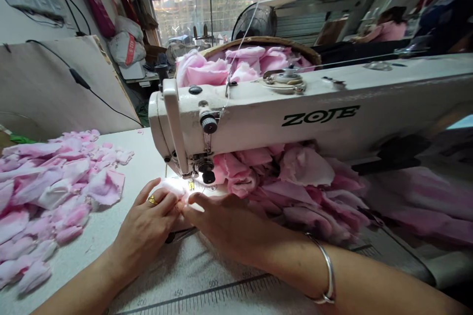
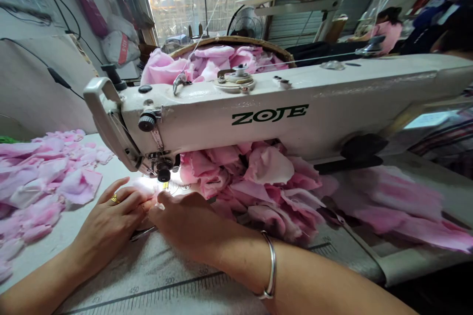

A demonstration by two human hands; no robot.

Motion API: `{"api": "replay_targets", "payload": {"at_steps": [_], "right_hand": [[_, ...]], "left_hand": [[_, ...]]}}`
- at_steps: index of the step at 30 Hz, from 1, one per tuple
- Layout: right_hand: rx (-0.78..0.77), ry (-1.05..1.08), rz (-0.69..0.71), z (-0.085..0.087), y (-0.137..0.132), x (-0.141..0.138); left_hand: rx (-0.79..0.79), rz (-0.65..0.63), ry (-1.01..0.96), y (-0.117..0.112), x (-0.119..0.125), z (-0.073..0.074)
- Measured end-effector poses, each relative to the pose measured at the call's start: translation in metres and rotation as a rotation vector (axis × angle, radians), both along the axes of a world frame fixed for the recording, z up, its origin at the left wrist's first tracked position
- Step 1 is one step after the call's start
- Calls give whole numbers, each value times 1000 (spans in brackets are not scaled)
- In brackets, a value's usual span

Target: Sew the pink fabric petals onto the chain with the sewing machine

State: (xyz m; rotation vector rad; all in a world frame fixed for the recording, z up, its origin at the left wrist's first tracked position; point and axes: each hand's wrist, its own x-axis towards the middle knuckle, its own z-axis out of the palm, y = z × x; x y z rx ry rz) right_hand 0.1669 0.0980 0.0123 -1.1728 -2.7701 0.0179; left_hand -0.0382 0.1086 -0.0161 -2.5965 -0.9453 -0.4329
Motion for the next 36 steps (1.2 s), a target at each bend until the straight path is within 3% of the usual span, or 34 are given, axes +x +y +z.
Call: {"api": "replay_targets", "payload": {"at_steps": [5,9,14,29,36], "right_hand": [[64,-8,-34,5,2,6],[128,-98,-55,-4,6,6],[227,-66,-9,-11,9,8],[226,-162,28,2,8,12],[238,-167,56,-2,6,11]], "left_hand": [[7,5,14,0,-2,-3],[-13,9,11,1,-3,-7],[-26,11,24,2,-3,-7],[-38,24,48,2,0,-3],[-25,43,80,0,1,-2]]}}
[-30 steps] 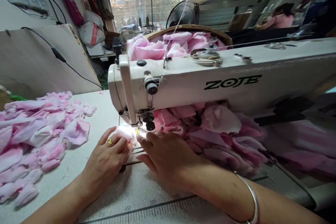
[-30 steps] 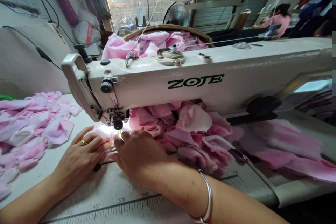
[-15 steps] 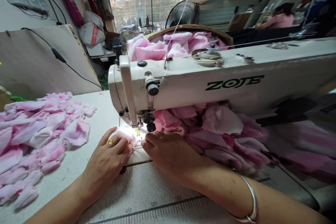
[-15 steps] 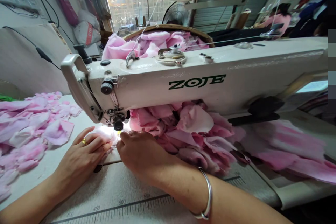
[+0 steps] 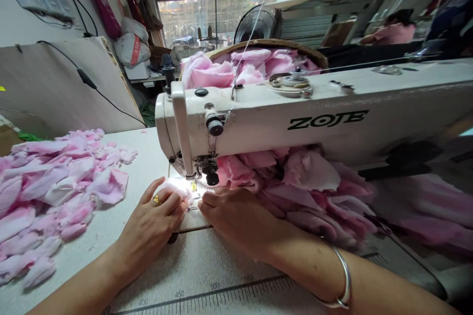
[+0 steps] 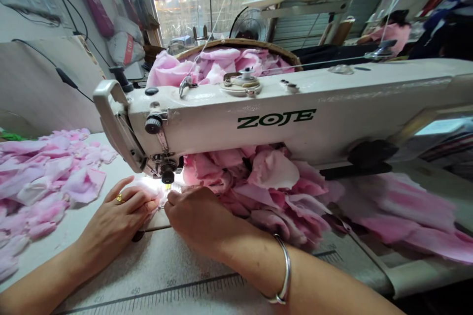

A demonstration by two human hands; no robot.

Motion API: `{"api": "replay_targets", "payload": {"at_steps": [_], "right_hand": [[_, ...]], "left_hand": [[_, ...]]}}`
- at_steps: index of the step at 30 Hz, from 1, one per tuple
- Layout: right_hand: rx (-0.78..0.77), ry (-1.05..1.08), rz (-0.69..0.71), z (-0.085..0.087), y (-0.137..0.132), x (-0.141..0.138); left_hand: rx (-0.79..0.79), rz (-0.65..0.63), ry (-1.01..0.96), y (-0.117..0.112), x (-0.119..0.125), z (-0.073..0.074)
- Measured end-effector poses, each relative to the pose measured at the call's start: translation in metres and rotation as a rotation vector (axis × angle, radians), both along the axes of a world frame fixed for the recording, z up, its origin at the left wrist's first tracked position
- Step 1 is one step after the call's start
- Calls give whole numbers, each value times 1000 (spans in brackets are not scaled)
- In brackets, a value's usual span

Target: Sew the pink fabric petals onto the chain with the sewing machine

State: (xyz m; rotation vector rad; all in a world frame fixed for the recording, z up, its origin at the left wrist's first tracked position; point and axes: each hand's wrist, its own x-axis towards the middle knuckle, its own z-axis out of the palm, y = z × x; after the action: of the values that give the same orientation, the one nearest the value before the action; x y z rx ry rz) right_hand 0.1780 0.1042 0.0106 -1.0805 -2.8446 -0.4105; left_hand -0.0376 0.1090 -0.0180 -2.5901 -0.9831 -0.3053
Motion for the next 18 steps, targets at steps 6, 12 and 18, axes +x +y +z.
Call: {"api": "replay_targets", "payload": {"at_steps": [6,12,18], "right_hand": [[41,25,-7,-4,-4,1],[73,33,-9,-2,-4,1],[61,-59,-38,-7,8,-1]], "left_hand": [[139,-139,99,-4,-1,6],[-231,-174,55,7,-9,28],[-282,-110,10,7,-1,25]]}}
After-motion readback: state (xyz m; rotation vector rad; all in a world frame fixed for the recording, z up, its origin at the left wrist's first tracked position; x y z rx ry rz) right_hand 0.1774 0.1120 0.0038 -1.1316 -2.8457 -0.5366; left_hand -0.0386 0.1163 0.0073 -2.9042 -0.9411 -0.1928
